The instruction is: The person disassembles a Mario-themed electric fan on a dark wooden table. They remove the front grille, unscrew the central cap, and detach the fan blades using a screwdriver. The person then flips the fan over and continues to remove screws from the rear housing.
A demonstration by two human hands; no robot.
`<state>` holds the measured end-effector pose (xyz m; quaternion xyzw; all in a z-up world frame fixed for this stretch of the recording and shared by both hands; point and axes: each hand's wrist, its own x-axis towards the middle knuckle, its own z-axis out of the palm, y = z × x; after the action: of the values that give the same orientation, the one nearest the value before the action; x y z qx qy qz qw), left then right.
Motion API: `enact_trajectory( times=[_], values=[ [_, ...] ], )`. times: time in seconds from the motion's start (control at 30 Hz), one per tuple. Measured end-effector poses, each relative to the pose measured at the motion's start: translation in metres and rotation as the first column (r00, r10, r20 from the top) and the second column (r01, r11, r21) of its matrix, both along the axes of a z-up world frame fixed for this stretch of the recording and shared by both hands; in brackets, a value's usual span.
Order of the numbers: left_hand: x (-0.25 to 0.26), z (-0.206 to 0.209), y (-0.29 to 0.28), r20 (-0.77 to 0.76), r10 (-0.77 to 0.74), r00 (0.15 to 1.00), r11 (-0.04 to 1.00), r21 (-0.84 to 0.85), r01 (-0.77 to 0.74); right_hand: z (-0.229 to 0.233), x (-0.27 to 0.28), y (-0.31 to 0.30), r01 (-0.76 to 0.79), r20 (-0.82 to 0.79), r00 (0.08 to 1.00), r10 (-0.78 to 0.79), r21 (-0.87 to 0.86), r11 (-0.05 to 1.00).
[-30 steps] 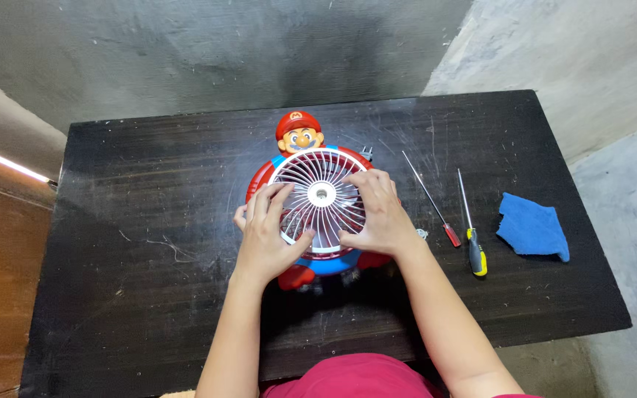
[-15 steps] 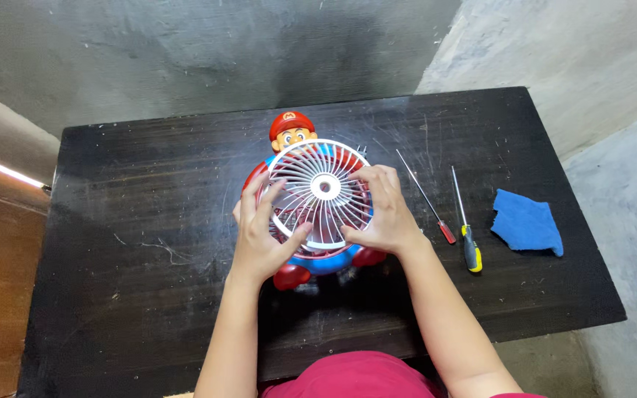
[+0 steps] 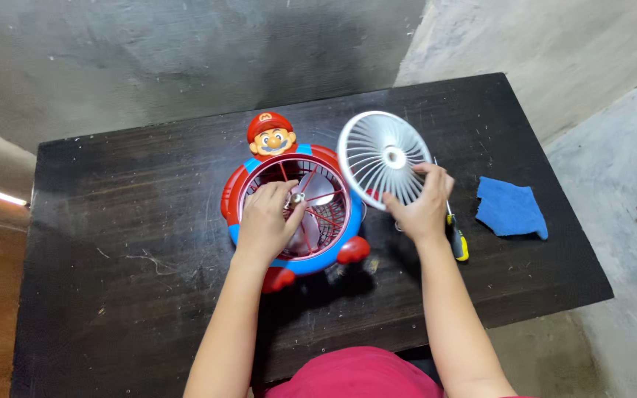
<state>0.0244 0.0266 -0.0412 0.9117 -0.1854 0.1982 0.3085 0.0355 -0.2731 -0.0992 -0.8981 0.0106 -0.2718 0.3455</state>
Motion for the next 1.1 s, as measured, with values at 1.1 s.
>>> enact_trajectory(
  times=[1.1],
  values=[
    [0.001, -0.010, 0.006, -0.021, -0.079, 0.997, 0.992, -0.097, 0.077, -0.062, 0.032, -0.072, 0.347, -0.304, 0.886, -0.349, -0.062, 0.936]
  ],
)
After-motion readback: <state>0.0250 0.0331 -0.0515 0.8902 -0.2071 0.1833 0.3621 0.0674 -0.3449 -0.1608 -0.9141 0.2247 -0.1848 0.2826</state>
